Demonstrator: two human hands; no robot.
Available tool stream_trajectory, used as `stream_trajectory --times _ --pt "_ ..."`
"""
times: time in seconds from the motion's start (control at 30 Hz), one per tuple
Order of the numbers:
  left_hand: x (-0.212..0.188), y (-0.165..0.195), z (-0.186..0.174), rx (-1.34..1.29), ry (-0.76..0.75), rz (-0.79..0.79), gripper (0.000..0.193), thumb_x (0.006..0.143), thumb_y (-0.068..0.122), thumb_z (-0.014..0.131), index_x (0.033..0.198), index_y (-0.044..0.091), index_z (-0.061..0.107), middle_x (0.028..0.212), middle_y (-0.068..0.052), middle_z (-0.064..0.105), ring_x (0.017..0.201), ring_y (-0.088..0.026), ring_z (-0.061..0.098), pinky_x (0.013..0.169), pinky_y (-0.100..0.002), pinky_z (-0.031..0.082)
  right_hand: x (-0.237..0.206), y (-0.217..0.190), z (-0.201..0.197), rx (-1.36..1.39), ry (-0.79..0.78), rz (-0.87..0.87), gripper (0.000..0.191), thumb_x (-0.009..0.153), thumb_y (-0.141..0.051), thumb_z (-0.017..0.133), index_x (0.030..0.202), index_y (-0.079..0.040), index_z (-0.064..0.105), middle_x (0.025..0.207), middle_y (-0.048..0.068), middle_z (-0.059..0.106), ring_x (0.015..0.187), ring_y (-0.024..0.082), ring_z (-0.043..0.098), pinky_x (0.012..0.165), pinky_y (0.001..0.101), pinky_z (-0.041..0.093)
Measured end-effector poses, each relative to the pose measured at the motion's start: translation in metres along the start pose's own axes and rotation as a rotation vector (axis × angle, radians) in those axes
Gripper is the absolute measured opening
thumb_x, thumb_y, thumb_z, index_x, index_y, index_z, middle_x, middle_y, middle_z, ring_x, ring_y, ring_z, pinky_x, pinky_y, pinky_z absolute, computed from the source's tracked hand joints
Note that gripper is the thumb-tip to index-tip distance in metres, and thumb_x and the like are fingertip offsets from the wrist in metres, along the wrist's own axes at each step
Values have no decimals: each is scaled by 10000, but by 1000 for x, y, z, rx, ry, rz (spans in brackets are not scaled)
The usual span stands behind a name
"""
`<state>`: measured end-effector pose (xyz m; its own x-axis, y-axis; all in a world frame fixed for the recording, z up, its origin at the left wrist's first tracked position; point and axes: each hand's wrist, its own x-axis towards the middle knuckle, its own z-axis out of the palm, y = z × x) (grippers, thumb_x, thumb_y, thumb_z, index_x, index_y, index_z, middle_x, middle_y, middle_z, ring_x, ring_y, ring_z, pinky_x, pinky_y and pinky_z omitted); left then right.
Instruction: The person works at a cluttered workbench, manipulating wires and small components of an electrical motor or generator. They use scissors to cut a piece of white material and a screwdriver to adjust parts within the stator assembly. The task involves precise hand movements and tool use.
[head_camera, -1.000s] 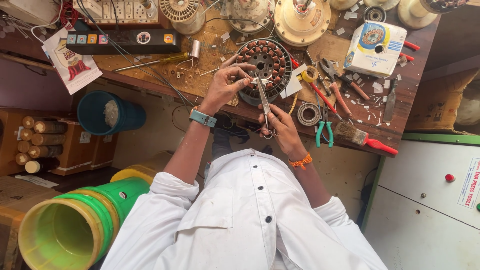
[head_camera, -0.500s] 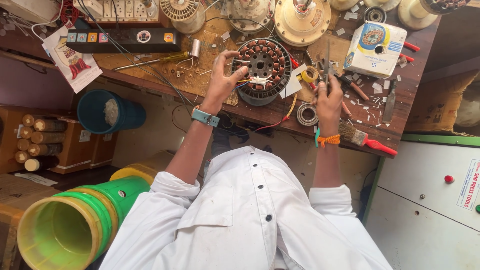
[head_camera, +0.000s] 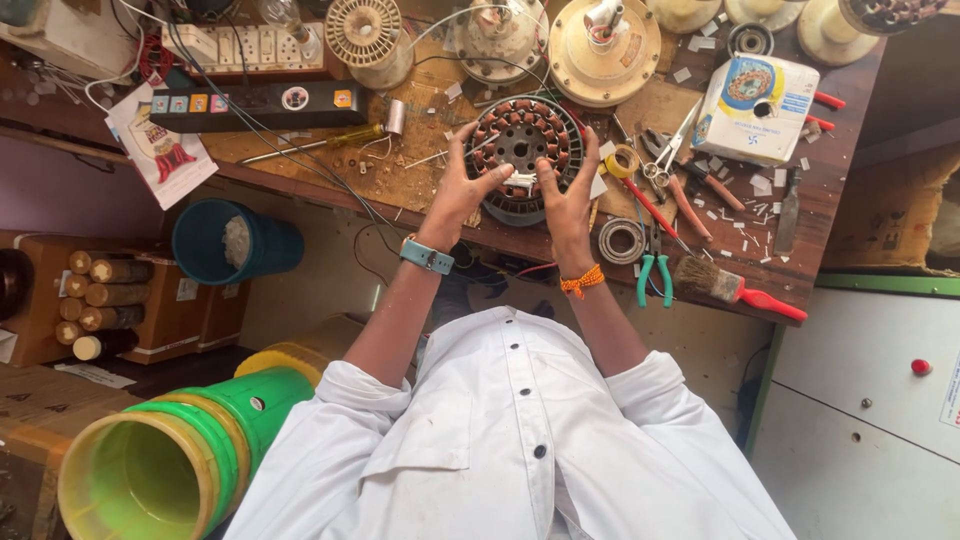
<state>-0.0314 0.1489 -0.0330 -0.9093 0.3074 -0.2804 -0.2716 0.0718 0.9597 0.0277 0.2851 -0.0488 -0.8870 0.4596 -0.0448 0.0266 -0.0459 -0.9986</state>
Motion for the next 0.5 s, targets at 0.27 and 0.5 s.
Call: stream_trajectory --times 0.27,0.5 --pt "12 -10 6 174 127 184 989 799 208 860 1566 143 238 1452 -190 527 1308 -289 583 1089 -415 498 0 11 21 35 52 -109 852 947 -87 760 1620 -106 237 1535 164 446 1408 268 505 1221 404 430" --pt "16 -6 20 102 320 17 1053 698 161 840 1546 150 216 1426 -196 483 1264 -308 575 1050 -414 512 5 18 20 -6 73 -110 818 957 -100 745 1619 -96 263 1514 153 479 1390 241 520 1219 397 422"
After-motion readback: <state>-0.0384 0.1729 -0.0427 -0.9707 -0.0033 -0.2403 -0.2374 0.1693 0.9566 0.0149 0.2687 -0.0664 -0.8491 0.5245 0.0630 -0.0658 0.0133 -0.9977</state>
